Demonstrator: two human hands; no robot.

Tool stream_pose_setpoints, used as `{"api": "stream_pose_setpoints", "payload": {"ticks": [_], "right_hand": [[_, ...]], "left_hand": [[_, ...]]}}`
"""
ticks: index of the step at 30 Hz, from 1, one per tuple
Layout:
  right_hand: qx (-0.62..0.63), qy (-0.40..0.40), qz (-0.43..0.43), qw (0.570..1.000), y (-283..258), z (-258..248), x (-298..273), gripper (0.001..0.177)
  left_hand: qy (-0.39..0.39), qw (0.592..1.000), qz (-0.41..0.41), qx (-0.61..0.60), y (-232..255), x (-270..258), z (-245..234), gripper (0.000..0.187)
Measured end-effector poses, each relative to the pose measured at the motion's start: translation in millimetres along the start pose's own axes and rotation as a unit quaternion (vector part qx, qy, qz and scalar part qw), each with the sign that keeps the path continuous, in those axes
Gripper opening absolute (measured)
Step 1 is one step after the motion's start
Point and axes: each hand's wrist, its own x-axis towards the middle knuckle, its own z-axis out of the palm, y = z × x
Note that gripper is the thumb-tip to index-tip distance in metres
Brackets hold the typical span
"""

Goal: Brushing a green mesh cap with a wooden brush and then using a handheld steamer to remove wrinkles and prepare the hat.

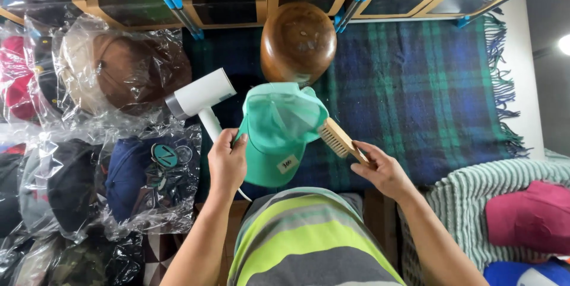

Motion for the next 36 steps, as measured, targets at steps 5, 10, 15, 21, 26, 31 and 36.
{"api": "stream_pose_setpoints", "payload": {"ticks": [5,10,15,21,26,31,36], "right_hand": [[0.206,0.074,0.095,0.971,58.0,24.5,29.1,0.035],[0.108,0.133,0.232,0.958,113.4,32.9,52.5,0.046],[-0.169,0.197,0.157,0.953,22.5,42.0,58.9,0.063],[0.546,0.001,0.215,0.81,-107.7,71.1,91.5,0.014],[0.531,-0.027,0.196,0.824,-120.7,55.5,112.1,0.032],[0.481,-0.17,0.043,0.859,-128.6,32.9,115.1,0.049],[0.56,-0.388,-0.123,0.721,-82.6,36.6,147.5,0.057]], "left_hand": [[0.025,0.994,0.102,0.031,24.0,-7.8,-12.7,0.008],[0.096,0.929,0.345,0.088,14.4,-15.4,5.2,0.012],[0.143,0.829,0.523,0.138,20.8,-34.2,22.4,0.015],[0.053,0.773,0.617,0.137,5.4,-60.4,37.5,0.02],[-0.045,0.797,0.595,0.099,-14.3,-58.5,24.3,0.016],[-0.013,0.913,0.406,-0.05,-10.5,-27.2,8.0,0.023],[-0.206,0.934,0.232,-0.178,54.6,25.3,-11.6,0.066]]}}
